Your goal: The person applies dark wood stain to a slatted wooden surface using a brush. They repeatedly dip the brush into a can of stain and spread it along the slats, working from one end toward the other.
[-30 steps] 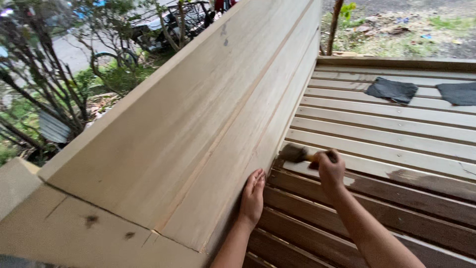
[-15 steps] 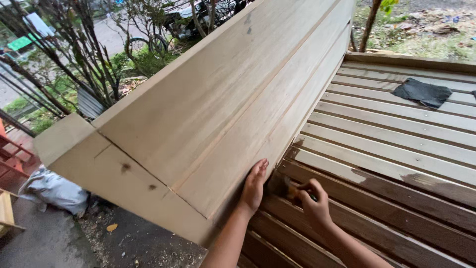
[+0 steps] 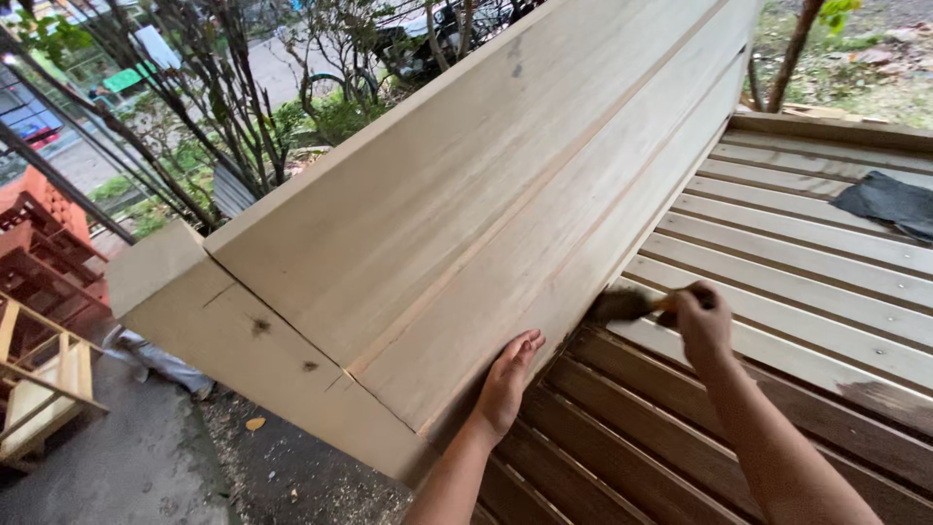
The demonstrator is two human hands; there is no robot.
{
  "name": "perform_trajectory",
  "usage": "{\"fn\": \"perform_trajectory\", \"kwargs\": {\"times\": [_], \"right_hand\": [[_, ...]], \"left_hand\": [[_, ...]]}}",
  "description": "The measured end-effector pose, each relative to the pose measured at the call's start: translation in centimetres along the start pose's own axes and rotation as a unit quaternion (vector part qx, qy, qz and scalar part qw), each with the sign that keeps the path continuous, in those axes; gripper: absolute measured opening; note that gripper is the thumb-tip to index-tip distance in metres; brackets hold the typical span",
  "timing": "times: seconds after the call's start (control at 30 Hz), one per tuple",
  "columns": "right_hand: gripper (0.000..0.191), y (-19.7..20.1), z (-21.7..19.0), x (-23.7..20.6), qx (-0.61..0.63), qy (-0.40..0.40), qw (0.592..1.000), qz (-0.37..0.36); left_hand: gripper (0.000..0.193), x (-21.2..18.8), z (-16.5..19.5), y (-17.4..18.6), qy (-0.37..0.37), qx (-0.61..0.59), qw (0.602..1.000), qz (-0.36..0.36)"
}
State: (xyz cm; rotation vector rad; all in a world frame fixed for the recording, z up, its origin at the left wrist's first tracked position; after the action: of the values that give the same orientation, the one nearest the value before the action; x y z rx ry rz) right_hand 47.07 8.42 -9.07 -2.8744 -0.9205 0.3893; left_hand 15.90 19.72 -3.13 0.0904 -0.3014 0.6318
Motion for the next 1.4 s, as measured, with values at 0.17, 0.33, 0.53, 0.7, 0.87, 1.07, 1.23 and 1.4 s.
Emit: {"fn": "perform_trajectory", "kwargs": {"times": [0.17,0.33,0.53,0.7,0.87,1.07,1.23,1.4], "right_hand": [[0.009,-1.2,2.0,0.1,0.031,0.044,0.999,0.008],[0.011,-4.5,4.7,-6.4,-0.164,0.248,0.955,-0.005],[0.008,-6.3,10.2,-13.2,-0.156,0.097,0.966,-0.184],[0.014,-3.0,8.4,-10.7,-0.134,-0.095,0.981,-0.105],[0.014,0.4,1.7,-4.6,-0.022,0.008,1.0,0.013],[0.007,-3.5,3.4,-2.9,-0.046,0.074,0.996,0.037],[0.009,-5.9,6.7,-10.1,-0.13,0.183,0.974,0.02],[0.031,-7.5,10.0,-17.8,-0.109,0.216,0.97,-0.031]], "left_hand": [[0.079,-0.3,0.3,0.0,0.012,0.003,1.0,0.004],[0.084,-0.2,0.9,-0.1,0.039,0.039,0.998,0.009],[0.087,-0.3,0.9,-0.5,0.035,0.032,0.999,0.023],[0.089,-0.1,1.4,-0.6,0.017,0.015,0.999,0.024],[0.093,-0.3,2.5,-0.4,0.061,0.075,0.995,-0.008],[0.088,-0.6,2.5,-0.4,0.051,0.067,0.996,-0.013],[0.087,-0.6,2.1,-0.1,0.033,0.047,0.998,0.008],[0.09,-1.9,1.4,0.6,0.057,0.072,0.995,0.04]]}}
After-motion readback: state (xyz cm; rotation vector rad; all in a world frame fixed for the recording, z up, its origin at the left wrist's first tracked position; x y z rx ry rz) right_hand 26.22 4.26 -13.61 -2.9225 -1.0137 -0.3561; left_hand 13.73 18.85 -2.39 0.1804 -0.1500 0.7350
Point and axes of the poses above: each hand's wrist, its own x-axis towards the middle knuckle, its own y-axis out of the back of the hand, z = x × y, the point moved 6 cm from there along x, towards the middle knuckle, and after that the axes turned 15 degrees about -y, right-handed, at the moved point
